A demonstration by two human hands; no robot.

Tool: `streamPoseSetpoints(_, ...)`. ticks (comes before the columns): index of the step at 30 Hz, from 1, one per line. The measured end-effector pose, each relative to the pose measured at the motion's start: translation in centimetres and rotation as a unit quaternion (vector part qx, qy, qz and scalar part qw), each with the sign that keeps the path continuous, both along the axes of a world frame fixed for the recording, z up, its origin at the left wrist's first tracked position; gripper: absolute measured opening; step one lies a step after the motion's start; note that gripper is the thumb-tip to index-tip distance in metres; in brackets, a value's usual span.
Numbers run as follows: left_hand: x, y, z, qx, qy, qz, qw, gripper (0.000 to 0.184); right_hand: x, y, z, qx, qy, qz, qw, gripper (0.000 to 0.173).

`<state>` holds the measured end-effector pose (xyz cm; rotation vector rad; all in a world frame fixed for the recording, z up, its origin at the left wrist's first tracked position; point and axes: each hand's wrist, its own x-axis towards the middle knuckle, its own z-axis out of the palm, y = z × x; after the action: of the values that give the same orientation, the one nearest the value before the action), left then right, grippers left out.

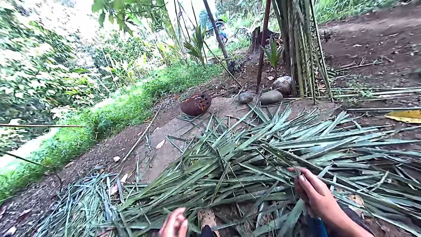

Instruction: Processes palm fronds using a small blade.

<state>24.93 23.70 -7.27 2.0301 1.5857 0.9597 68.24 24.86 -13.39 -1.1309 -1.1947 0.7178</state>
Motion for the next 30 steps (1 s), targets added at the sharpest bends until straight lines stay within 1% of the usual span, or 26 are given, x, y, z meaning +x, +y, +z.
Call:
streamPoseSetpoints(2,5.3,9.4,-5.1,-0.090,0.085,-0.026,0.992,0.041,0.1,-1.2,-0.6,0.015,-0.026,0.055,0.998,0.037)
streamPoseSetpoints(4,9.6,17.4,-9.1,-0.212,0.169,-0.025,0.962,0.054,0.5,-2.1,-1.2,0.043,-0.058,0.106,0.992,0.037)
streamPoseSetpoints(5,11.3,20.5,-11.1,-0.264,0.194,-0.021,0.945,0.062,0.6,-2.5,-1.4,0.056,-0.070,0.126,0.988,0.037)
streamPoseSetpoints(6,12.8,22.9,-13.2,-0.295,0.197,-0.015,0.935,0.070,0.8,-2.8,-1.6,0.066,-0.079,0.140,0.985,0.037)
streamPoseSetpoints(8,15.4,25.6,-17.1,-0.330,0.188,0.007,0.925,0.078,1.3,-3.3,-1.6,0.072,-0.080,0.148,0.983,0.036)
streamPoseSetpoints(9,16.4,26.2,-18.5,-0.337,0.187,0.016,0.923,0.073,1.5,-3.4,-1.6,0.075,-0.075,0.144,0.984,0.035)
streamPoseSetpoints(10,17.2,26.7,-19.3,-0.332,0.190,0.020,0.924,0.059,1.7,-3.4,-1.5,0.079,-0.070,0.137,0.985,0.035)
streamPoseSetpoints(11,17.8,27.0,-19.4,-0.320,0.187,0.020,0.929,0.044,1.8,-3.4,-1.4,0.083,-0.067,0.130,0.986,0.034)
streamPoseSetpoints(12,18.0,27.2,-18.5,-0.301,0.170,0.018,0.938,0.036,1.9,-3.4,-1.4,0.086,-0.067,0.123,0.986,0.034)
streamPoseSetpoints(13,17.8,27.2,-16.7,-0.272,0.143,0.014,0.951,0.033,1.9,-3.5,-1.4,0.088,-0.067,0.118,0.987,0.034)
streamPoseSetpoints(14,17.6,27.0,-14.0,-0.240,0.114,0.009,0.964,0.033,1.9,-3.6,-1.4,0.089,-0.068,0.115,0.987,0.034)
streamPoseSetpoints(16,16.6,26.4,-7.6,-0.156,0.070,-0.001,0.985,0.036,2.0,-3.6,-1.5,0.093,-0.072,0.118,0.986,0.033)
streamPoseSetpoints(17,15.8,25.7,-4.3,-0.098,0.048,-0.002,0.994,0.036,2.1,-3.6,-1.5,0.096,-0.077,0.119,0.985,0.034)
streamPoseSetpoints(19,14.2,23.4,2.8,-0.012,-0.017,0.002,1.000,0.039,2.1,-3.4,-1.5,0.097,-0.086,0.119,0.984,0.034)
streamPoseSetpoints(20,13.2,22.1,6.0,0.031,-0.066,-0.008,0.997,0.034,2.0,-3.4,-1.5,0.098,-0.090,0.119,0.984,0.035)
streamPoseSetpoints(21,12.1,20.8,8.8,0.068,-0.133,-0.041,0.988,0.024,2.0,-3.3,-1.5,0.099,-0.094,0.119,0.983,0.036)
streamPoseSetpoints(22,10.8,19.3,11.3,0.085,-0.221,-0.093,0.967,0.021,1.9,-3.2,-1.4,0.101,-0.098,0.117,0.983,0.036)
streamPoseSetpoints(23,9.7,17.8,13.3,0.083,-0.293,-0.155,0.940,0.032,1.7,-3.0,-1.2,0.100,-0.099,0.118,0.983,0.037)
streamPoseSetpoints(24,8.9,16.3,14.4,0.072,-0.340,-0.221,0.911,0.046,1.4,-2.9,-0.8,0.091,-0.098,0.122,0.984,0.038)
streamPoseSetpoints(25,8.7,14.4,14.7,0.053,-0.367,-0.272,0.888,0.056,0.9,-2.8,-0.1,0.071,-0.093,0.135,0.984,0.040)
streamPoseSetpoints(26,9.2,12.2,14.3,0.029,-0.371,-0.285,0.883,0.057,0.2,-2.8,0.8,0.045,-0.081,0.157,0.983,0.041)
streamPoseSetpoints(27,10.4,9.6,13.1,0.003,-0.366,-0.253,0.895,0.053,-0.8,-2.9,1.9,0.011,-0.067,0.188,0.980,0.042)
streamPoseSetpoints(29,12.7,5.0,9.9,-0.048,-0.311,-0.186,0.931,0.027,-3.0,-2.5,4.4,-0.071,-0.017,0.271,0.960,0.046)
streamPoseSetpoints(30,13.5,3.3,8.0,-0.074,-0.273,-0.174,0.943,0.023,-4.2,-2.1,5.4,-0.121,0.026,0.313,0.942,0.048)
